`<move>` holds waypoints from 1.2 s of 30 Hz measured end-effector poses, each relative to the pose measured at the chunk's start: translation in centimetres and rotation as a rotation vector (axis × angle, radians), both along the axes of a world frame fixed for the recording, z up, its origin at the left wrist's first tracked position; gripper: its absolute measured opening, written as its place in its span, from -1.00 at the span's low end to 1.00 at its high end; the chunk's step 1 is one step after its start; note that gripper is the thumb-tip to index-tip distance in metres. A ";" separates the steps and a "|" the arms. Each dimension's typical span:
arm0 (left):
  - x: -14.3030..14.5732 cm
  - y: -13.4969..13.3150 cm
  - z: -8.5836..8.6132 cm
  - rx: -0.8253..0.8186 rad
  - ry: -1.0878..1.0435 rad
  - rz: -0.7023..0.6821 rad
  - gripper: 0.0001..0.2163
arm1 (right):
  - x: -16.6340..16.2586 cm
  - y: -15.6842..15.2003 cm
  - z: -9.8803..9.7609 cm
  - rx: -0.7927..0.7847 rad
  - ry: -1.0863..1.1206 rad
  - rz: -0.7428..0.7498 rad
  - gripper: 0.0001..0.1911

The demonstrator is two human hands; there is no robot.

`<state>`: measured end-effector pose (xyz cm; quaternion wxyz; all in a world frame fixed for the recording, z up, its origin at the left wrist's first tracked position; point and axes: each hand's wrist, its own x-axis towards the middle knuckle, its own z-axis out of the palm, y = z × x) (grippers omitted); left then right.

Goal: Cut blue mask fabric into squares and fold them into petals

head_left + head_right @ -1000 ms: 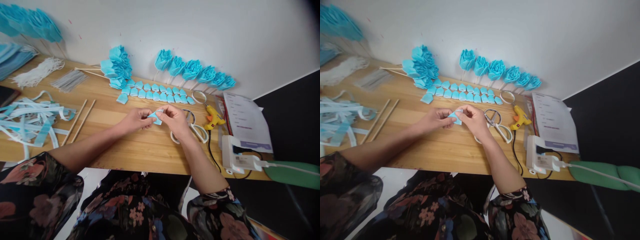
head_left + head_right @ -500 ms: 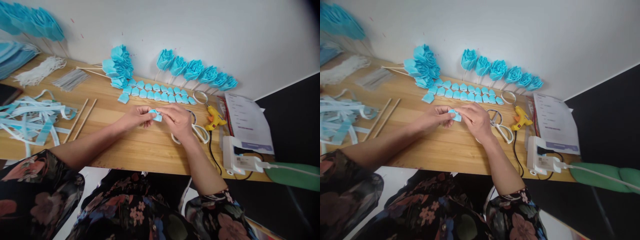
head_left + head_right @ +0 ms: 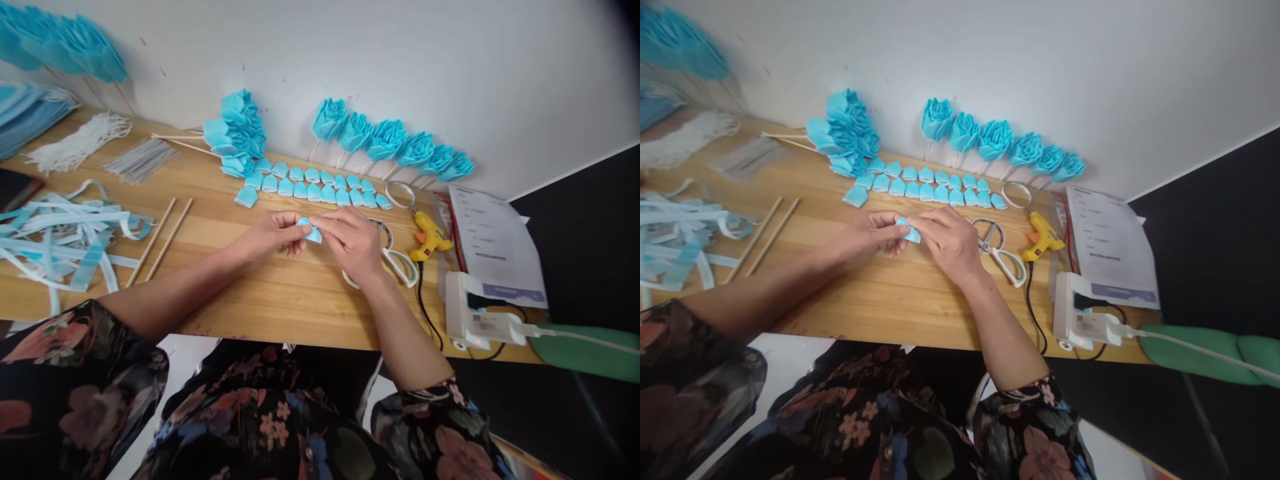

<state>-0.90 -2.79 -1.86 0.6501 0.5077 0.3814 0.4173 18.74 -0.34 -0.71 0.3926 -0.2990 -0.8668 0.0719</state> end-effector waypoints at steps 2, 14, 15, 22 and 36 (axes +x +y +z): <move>0.0 0.0 0.0 -0.010 -0.001 0.017 -0.77 | -0.1 -0.1 0.0 -0.014 0.007 0.012 -0.73; -0.1 0.2 0.1 0.014 0.014 0.049 -0.81 | -0.5 -0.3 -0.1 -0.121 0.069 0.080 -0.67; -0.1 0.2 0.0 0.018 0.011 0.043 -0.80 | -0.4 -0.2 -0.2 -0.111 0.070 0.085 -0.67; -0.2 0.3 -0.6 0.041 -0.010 0.016 -0.71 | -0.3 -0.2 -0.2 -0.080 0.027 0.056 -0.67; 0.0 0.2 -0.4 0.009 -0.037 0.038 -0.74 | -0.4 -0.5 0.0 -0.178 0.034 0.042 -0.67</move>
